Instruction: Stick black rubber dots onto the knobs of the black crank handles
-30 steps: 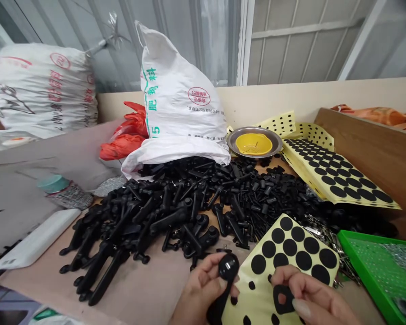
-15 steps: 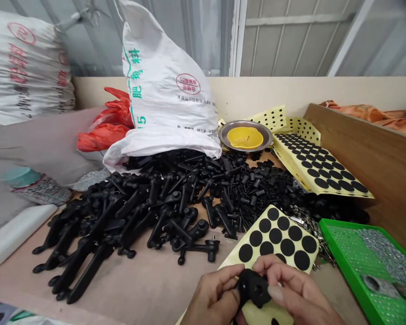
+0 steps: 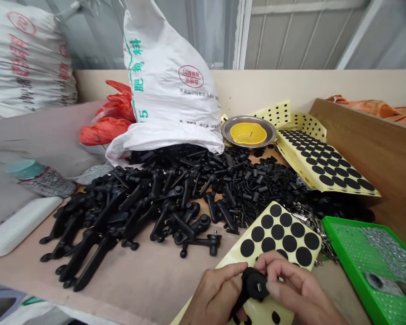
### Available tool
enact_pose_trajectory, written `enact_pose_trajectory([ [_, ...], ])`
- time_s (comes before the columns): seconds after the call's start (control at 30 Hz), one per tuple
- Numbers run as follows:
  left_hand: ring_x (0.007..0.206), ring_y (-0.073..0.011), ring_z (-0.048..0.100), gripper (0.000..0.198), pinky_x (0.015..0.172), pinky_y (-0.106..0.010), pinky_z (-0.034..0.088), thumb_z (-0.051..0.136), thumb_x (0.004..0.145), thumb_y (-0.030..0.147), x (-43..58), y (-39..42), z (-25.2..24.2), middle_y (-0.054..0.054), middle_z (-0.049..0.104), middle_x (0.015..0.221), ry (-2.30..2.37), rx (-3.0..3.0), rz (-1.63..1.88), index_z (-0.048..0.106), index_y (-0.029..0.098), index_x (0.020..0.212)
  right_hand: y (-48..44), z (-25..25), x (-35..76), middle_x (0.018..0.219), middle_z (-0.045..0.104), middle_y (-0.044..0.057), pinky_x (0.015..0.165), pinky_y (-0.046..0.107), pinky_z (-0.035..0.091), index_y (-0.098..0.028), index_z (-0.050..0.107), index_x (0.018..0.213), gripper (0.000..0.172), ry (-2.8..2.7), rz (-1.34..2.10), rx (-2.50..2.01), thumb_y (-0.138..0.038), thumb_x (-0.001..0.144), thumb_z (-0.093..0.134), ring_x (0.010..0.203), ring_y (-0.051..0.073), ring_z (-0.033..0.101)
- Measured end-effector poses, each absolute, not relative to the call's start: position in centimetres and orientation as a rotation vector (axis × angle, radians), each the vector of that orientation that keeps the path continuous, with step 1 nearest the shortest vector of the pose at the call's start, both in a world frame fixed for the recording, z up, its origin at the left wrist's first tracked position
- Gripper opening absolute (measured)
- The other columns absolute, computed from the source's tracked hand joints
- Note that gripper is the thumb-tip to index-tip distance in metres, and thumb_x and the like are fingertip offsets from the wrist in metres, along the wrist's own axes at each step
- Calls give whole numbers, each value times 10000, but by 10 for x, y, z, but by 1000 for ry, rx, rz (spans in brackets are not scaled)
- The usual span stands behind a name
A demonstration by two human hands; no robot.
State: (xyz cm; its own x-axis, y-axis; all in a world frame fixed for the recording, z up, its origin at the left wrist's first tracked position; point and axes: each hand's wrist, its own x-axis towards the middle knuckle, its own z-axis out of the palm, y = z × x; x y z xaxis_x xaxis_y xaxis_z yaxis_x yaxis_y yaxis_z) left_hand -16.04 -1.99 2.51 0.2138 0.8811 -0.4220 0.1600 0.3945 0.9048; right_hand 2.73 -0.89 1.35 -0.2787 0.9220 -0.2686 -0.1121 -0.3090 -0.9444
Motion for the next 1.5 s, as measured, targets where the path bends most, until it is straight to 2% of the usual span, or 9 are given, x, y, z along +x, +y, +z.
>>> enact_pose_trajectory([
  [0.13, 679, -200, 622, 369, 740, -297, 481, 499, 831, 428, -160, -22, 21, -3, 684, 657, 1317, 1099, 692, 655, 242, 1109, -9, 14, 26, 921, 545, 22, 672, 218, 398, -192, 559, 622, 237, -1147, 1648, -1160, -373, 705, 687, 783, 149, 505],
  [0.33, 626, -176, 586, 380, 643, -268, 436, 504, 819, 412, -156, -20, 26, 6, 635, 629, 1384, 1101, 658, 648, 208, 1105, -8, 9, 26, 887, 527, 9, 634, 197, 384, -191, 565, 635, 232, -1193, 1642, -1127, -378, 715, 678, 740, 123, 494],
  [0.53, 499, -111, 472, 268, 466, -188, 391, 521, 774, 331, -150, -10, 15, 31, 467, 556, 1104, 1168, 692, 693, 148, 867, -9, 8, 25, 889, 520, 6, 625, 192, 390, -202, 570, 650, 198, -1198, 1648, -1119, -357, 749, 642, 776, 126, 502],
  [0.83, 533, -114, 422, 238, 458, -194, 364, 530, 755, 339, -148, -15, 1, -9, 565, 617, 1178, 1189, 753, 651, 157, 851, -8, 4, 20, 791, 528, 9, 604, 194, 407, -200, 510, 623, 179, -1361, 1403, -1209, -283, 766, 578, 724, 131, 498],
  [0.97, 601, -155, 509, 249, 505, -217, 394, 547, 757, 363, -147, -17, 0, -25, 617, 655, 1252, 1231, 798, 652, 179, 887, -12, 3, 19, 727, 480, -10, 584, 223, 369, -207, 479, 690, 216, -1671, 1141, -1312, -327, 868, 456, 652, 124, 462],
  [1.07, 652, -182, 557, 256, 605, -256, 438, 570, 749, 373, -148, -19, -2, -23, 617, 658, 1309, 1259, 849, 657, 188, 904, -13, -2, 19, 681, 461, -27, 585, 233, 375, -212, 460, 747, 266, -1614, 1374, -1294, -435, 888, 424, 634, 121, 459],
  [1.17, 577, -142, 505, 264, 530, -228, 406, 587, 741, 363, -149, -20, -1, -20, 615, 667, 1295, 1200, 873, 667, 179, 912, -12, -4, 14, 670, 505, -33, 609, 239, 423, -210, 444, 744, 345, -1240, 1681, -1250, -536, 798, 545, 640, 119, 515],
  [1.33, 454, -70, 409, 347, 430, -181, 331, 689, 678, 387, -151, -20, 5, 16, 584, 611, 1199, 879, 906, 658, 138, 917, -5, 1, 5, 590, 514, -83, 502, 200, 406, -213, 406, 775, 359, -900, 1859, -1186, -437, 730, 682, 482, 72, 517],
  [1.5, 392, -48, 481, 394, 404, -152, 305, 713, 672, 422, -157, -16, 13, -43, 681, 678, 1103, 583, 962, 649, 121, 918, -9, 3, 3, 670, 536, -44, 478, 224, 451, -210, 429, 787, 319, -922, 1892, -1130, -496, 798, 569, 508, 85, 497],
])
